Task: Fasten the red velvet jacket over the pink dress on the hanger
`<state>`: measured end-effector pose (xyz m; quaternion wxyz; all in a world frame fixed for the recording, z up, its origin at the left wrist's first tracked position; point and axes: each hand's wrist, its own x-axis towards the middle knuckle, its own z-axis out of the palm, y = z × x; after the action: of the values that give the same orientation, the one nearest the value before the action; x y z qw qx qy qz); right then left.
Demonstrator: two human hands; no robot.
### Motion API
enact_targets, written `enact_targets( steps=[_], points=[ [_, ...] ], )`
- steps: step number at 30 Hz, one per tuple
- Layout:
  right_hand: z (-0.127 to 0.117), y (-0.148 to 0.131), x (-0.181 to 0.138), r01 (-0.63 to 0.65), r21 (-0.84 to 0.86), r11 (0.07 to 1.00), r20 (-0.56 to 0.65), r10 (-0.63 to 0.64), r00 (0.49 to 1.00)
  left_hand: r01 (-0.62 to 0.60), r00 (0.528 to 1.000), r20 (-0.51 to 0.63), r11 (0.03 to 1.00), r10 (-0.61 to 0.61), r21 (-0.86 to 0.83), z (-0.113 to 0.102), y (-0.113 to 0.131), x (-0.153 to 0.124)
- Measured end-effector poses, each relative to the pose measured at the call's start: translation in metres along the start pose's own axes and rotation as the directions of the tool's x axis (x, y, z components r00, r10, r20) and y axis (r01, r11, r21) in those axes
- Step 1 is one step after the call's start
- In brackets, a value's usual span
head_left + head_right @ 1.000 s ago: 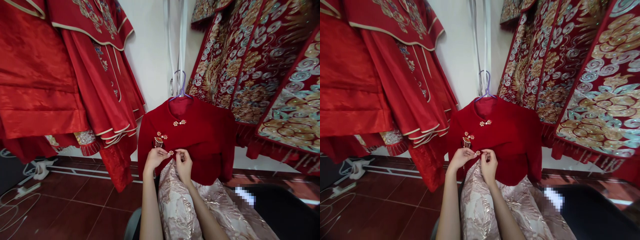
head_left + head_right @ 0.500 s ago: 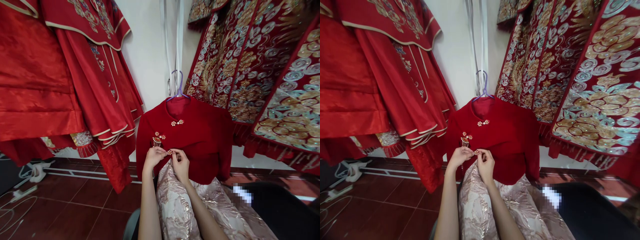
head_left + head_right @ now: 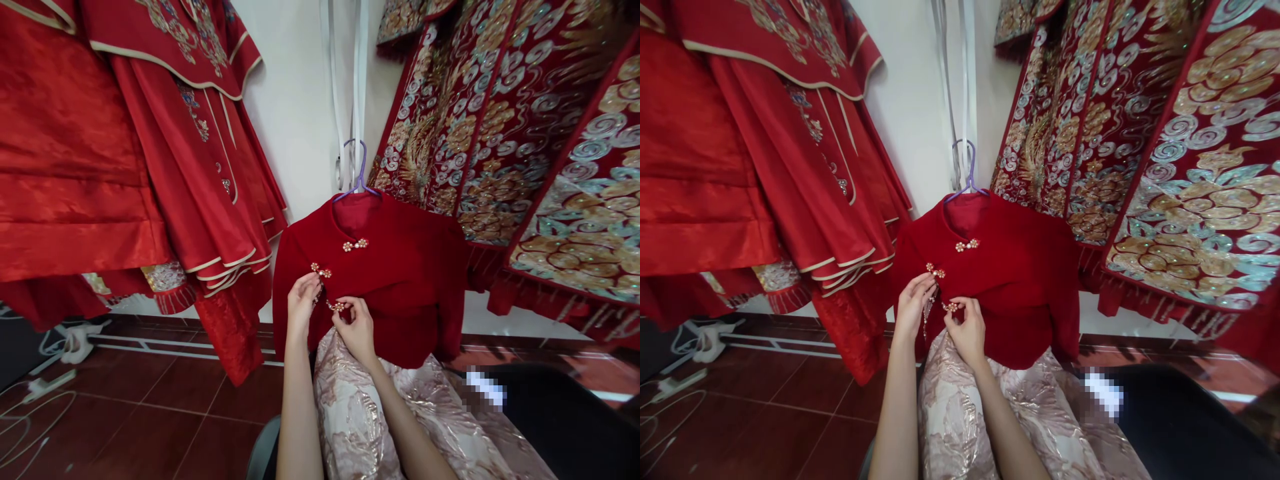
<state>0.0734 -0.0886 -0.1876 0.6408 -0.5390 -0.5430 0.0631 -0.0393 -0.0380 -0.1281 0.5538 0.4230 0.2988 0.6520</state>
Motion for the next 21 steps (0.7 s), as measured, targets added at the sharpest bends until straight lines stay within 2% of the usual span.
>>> enact_targets(
  steps=[3, 6, 11, 15, 19, 21],
  points=[
    [-0.001, -0.001, -0.001, -0.006, 0.075, 0.997, -0.018, 0.008, 1.000, 0.109, 0.994, 0.038, 0.979, -0.104, -0.171, 0.004, 0.006, -0.004],
    [-0.003, -0.003, -0.002, -0.019, 0.130, 0.991, -0.020, 0.022, 1.000, 0.196, 0.980, 0.028, 0.934, -0.197, -0.297, 0.008, 0.011, -0.006],
    [-0.004, -0.004, -0.003, -0.009, 0.169, 0.986, -0.042, 0.016, 0.999, 0.278, 0.959, 0.051, 0.892, -0.279, -0.357, 0.016, 0.013, -0.007],
    [-0.005, -0.004, -0.003, -0.006, 0.181, 0.984, -0.042, 0.014, 0.999, 0.282, 0.957, 0.019, 0.910, -0.290, -0.305, 0.023, 0.004, -0.005],
    [-0.005, -0.005, -0.003, 0.004, 0.194, 0.981, -0.049, 0.006, 0.999, 0.166, 0.971, -0.108, 0.930, -0.211, -0.328, 0.026, -0.006, -0.002],
    [-0.005, -0.005, -0.003, 0.005, 0.196, 0.981, -0.050, 0.005, 0.999, 0.131, 0.974, -0.136, 0.943, -0.180, -0.307, 0.027, -0.008, -0.001]
  ],
)
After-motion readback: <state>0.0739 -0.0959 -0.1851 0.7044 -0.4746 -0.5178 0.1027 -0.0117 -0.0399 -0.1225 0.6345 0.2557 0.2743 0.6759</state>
